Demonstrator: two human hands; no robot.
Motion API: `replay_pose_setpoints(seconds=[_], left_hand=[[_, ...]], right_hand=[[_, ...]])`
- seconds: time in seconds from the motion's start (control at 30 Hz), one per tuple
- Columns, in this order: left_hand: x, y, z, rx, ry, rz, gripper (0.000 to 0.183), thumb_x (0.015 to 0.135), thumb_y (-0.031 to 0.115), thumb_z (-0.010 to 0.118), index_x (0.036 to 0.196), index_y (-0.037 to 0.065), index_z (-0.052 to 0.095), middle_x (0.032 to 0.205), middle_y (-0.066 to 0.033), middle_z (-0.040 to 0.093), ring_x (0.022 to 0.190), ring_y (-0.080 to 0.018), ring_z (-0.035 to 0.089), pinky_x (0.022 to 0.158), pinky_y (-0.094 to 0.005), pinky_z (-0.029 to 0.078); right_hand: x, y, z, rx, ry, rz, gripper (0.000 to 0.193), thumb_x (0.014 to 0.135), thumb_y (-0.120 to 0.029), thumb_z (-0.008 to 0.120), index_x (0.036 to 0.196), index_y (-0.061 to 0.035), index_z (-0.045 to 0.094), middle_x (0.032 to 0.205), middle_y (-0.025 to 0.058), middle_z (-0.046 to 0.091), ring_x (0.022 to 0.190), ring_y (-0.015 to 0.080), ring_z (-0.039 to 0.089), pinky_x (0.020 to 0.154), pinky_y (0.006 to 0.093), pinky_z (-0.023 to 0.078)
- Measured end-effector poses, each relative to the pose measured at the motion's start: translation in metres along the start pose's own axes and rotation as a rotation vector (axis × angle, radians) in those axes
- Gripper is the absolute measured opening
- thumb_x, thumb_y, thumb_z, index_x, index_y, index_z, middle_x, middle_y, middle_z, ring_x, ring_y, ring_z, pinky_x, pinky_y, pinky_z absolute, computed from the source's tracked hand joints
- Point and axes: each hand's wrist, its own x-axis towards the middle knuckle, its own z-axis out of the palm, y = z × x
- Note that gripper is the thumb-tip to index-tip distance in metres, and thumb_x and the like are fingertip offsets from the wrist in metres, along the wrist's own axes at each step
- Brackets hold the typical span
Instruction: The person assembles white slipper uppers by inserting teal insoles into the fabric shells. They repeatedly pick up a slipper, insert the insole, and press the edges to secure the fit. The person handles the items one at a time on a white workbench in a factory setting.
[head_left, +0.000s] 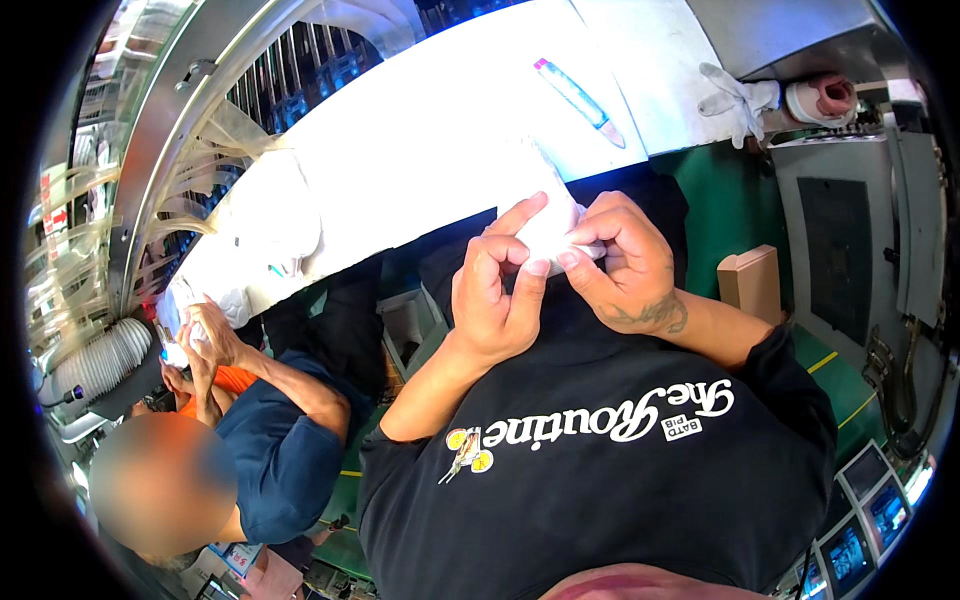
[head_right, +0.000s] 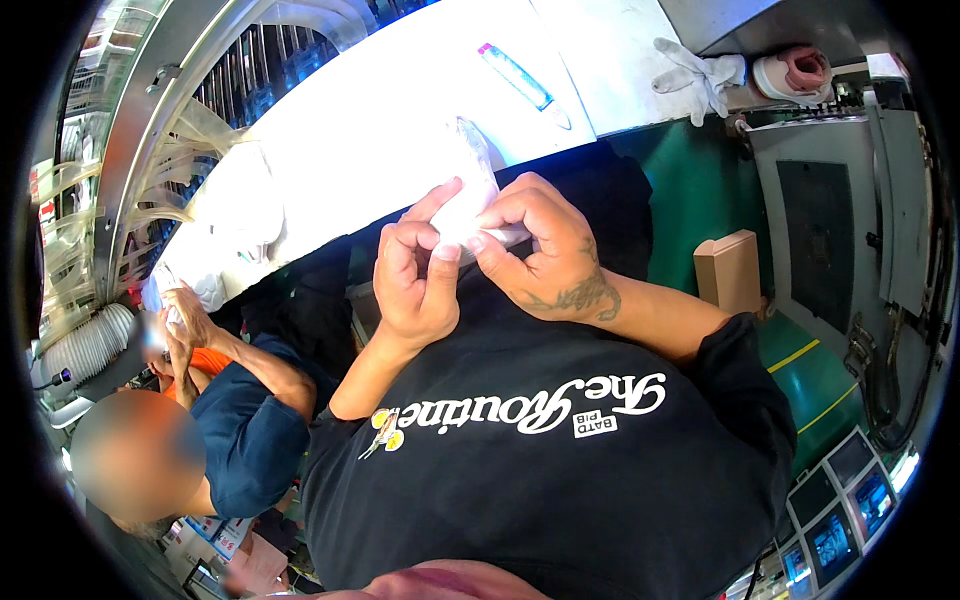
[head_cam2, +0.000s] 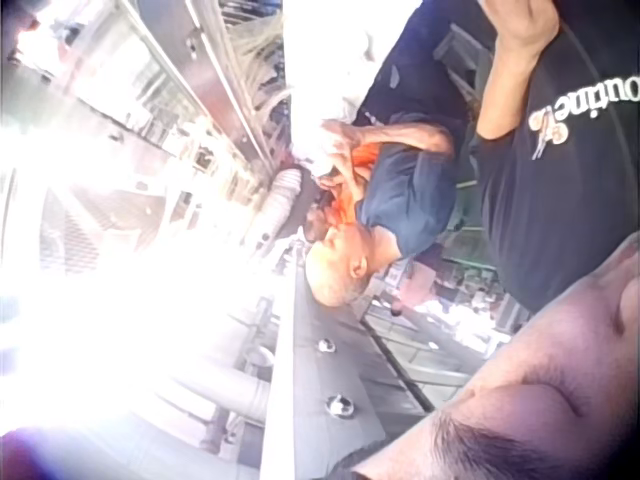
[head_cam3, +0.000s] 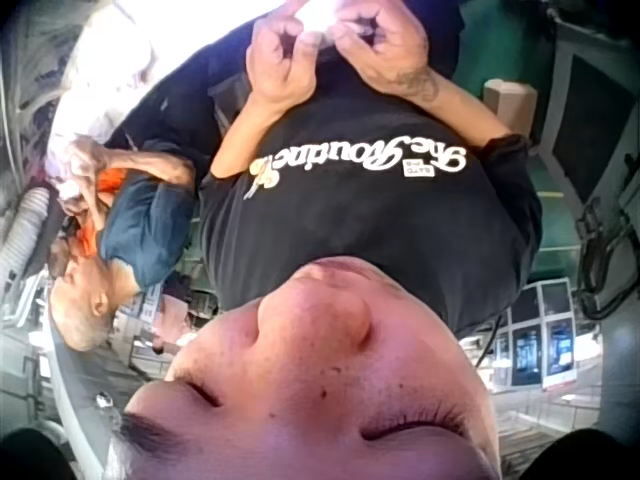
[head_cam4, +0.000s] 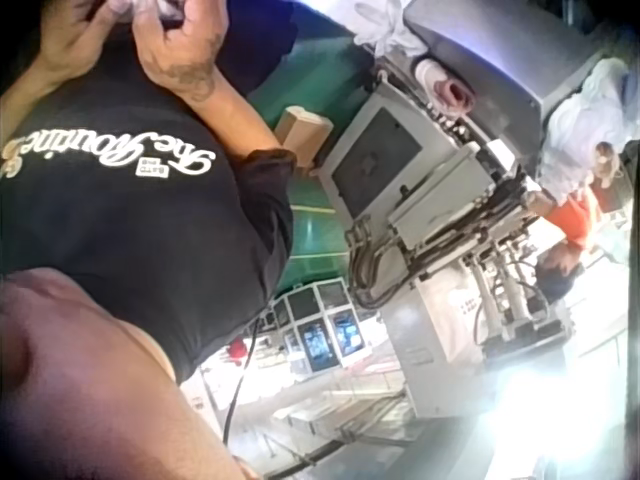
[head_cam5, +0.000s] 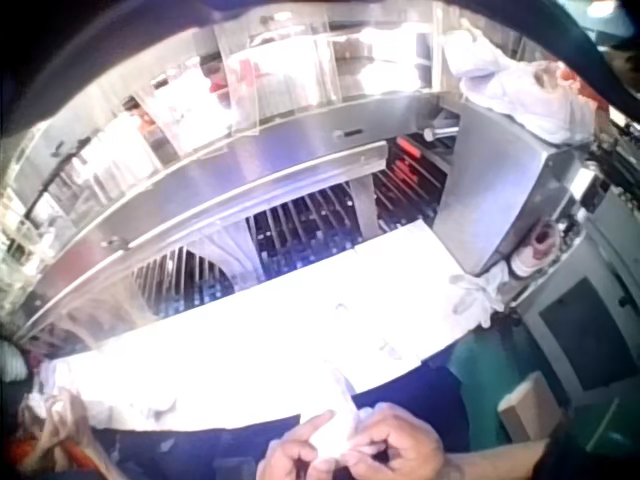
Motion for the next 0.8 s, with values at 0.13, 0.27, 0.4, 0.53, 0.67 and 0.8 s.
replay_pose_setpoints(seconds=[0.13,0.27,0.4,0.53,0.67,0.8], left_hand=[[0.002,-0.001,-0.003,0.018,-0.022,-0.007,0.019,0.104,0.003,0.069,0.108,0.003,0.05,0.142,-0.0331,0.068,0.101,-0.0217,0.076,0.085,-0.031,0.058],[0.007,-0.002,-0.003,-0.115,-0.006,-0.048,0.023,0.103,0.001,0.069,0.111,0.002,0.048,0.141,-0.0336,0.068,0.098,-0.0194,0.076,0.081,-0.0307,0.059],[0.011,-0.011,-0.009,-0.253,-0.043,-0.107,0.031,0.1,-0.002,0.072,0.115,0.0,0.045,0.144,-0.0335,0.066,0.096,-0.0186,0.076,0.078,-0.0307,0.061],[0.033,0.002,-0.022,-0.185,-0.221,-0.094,0.035,0.099,0.0,0.074,0.12,0.001,0.046,0.139,-0.0308,0.068,0.087,-0.019,0.074,0.074,-0.0314,0.061],[0.046,0.023,-0.036,0.201,-0.19,0.003,0.044,0.085,0.009,0.089,0.116,0.003,0.058,0.125,-0.0178,0.062,0.088,-0.0247,0.07,0.071,-0.0361,0.059],[0.032,0.02,-0.028,0.322,-0.152,-0.025,0.046,0.075,0.011,0.097,0.105,0.004,0.063,0.102,-0.0134,0.06,0.079,-0.0257,0.06,0.066,-0.0362,0.05]], right_hand=[[0.0,-0.002,0.002,-0.02,0.01,0.037,0.024,0.089,-0.001,0.085,0.104,-0.0035,0.067,0.096,0.0087,0.064,0.077,0.0155,0.06,0.068,0.0298,0.049],[0.001,0.0,-0.002,0.003,-0.012,0.159,0.029,0.088,-0.007,0.087,0.105,-0.0044,0.064,0.093,0.0077,0.066,0.077,0.0169,0.063,0.069,0.0304,0.051],[0.027,-0.011,-0.019,-0.116,-0.161,0.321,0.039,0.087,-0.022,0.089,0.109,-0.0049,0.062,0.089,0.0063,0.068,0.075,0.0197,0.065,0.072,0.0337,0.055],[0.058,-0.023,-0.038,-0.407,-0.304,-0.059,0.055,0.086,-0.025,0.089,0.132,-0.0026,0.067,0.118,0.0151,0.072,0.108,0.0319,0.065,0.098,0.0423,0.053],[0.062,-0.012,-0.039,-0.269,-0.482,-0.109,0.042,0.096,-0.014,0.078,0.135,-0.0015,0.071,0.135,0.0159,0.071,0.125,0.0388,0.062,0.112,0.0482,0.048],[0.058,-0.008,-0.04,-0.26,-0.513,-0.062,0.038,0.101,-0.015,0.073,0.136,-0.0006,0.07,0.136,0.0174,0.071,0.137,0.0412,0.06,0.118,0.0501,0.046]])
